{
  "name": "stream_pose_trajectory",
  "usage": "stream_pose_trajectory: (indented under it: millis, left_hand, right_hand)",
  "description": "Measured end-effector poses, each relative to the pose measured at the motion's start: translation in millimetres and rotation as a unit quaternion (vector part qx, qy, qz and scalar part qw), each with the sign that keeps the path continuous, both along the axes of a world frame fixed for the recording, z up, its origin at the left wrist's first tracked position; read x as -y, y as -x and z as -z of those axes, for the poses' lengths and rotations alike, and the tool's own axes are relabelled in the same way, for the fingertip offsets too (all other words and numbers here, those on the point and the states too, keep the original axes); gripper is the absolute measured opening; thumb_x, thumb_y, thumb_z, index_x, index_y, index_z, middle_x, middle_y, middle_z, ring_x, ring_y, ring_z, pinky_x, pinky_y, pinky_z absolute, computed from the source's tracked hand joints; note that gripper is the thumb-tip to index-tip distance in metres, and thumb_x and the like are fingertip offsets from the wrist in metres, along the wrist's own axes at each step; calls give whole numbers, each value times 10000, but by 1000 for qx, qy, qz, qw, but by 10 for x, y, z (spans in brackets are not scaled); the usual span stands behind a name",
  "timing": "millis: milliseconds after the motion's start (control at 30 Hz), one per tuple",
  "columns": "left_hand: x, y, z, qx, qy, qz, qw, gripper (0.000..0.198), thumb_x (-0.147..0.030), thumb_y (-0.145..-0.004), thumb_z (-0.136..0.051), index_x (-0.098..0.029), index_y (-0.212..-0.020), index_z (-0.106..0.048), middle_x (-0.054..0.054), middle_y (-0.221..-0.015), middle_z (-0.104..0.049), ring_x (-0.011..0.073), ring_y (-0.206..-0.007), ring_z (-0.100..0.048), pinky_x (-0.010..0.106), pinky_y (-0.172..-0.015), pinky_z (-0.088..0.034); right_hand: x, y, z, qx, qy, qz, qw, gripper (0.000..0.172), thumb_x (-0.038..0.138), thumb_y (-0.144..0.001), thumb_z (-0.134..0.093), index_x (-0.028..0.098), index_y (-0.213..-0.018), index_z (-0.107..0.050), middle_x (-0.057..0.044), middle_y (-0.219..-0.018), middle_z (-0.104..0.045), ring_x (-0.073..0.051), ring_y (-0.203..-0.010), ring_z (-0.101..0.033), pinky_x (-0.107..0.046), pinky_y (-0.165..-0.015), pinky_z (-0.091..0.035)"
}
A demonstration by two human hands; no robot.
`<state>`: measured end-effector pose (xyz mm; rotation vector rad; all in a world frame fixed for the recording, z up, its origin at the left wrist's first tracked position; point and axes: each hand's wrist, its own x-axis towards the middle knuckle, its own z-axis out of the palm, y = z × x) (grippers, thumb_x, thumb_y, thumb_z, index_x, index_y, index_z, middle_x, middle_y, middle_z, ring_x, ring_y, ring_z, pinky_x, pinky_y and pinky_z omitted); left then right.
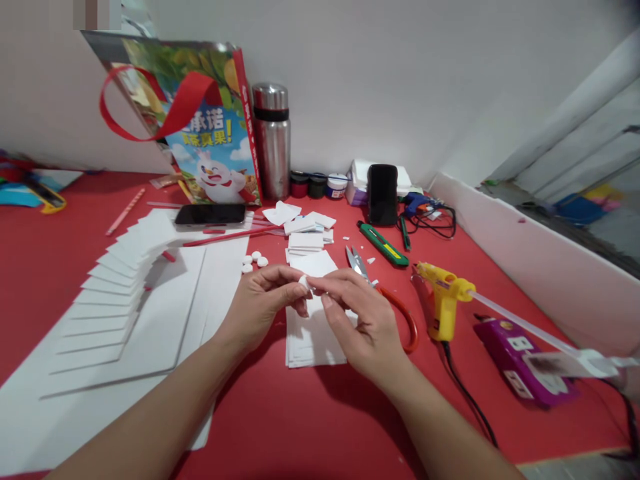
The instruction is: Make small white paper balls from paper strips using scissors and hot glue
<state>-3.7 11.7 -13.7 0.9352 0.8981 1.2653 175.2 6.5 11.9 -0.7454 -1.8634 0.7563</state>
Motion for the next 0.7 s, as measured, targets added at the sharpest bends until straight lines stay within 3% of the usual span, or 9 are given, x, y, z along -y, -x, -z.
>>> stream_pose_trajectory:
  millis: [267, 467, 700]
  left_hand:
    - [35, 0, -68, -74, -24, -28, 997, 167, -234, -718, -834, -180, -845, -740, -10, -678, -703, 126, -569, -657, 236, -580, -527]
    - [54, -8, -85, -151, -89, -54, 983, 168, -236, -706, -839, -180, -836, -749, 21, -759, -706, 141, -659, -636, 242, -595, -515]
    - [67, -17, -89, -166, -91, -55, 980, 193, -231, -715, -829, -181, -883, -748, 9, -707, -687, 137, -650, -622, 239, -604, -515]
  right_hand:
    - [-2, -40, -8, 25, -13, 7, 1000, 360, 63, -895, -521, 215, -1171, -695, -78, -1016, -626, -172, -898, -616, -322, -760, -516]
    - [-10, -61, -35, 34, -27, 23, 999, 375, 75, -881, -527, 264, -1141, -720, -82, -1059, -597, -167, -832, -607, -315, -690, -517]
    - [-24, -64, -26, 29, -4, 11, 1000, 369, 52, -885, -510, 248, -1117, -719, -72, -1030, -625, -177, -918, -618, -328, -782, -503]
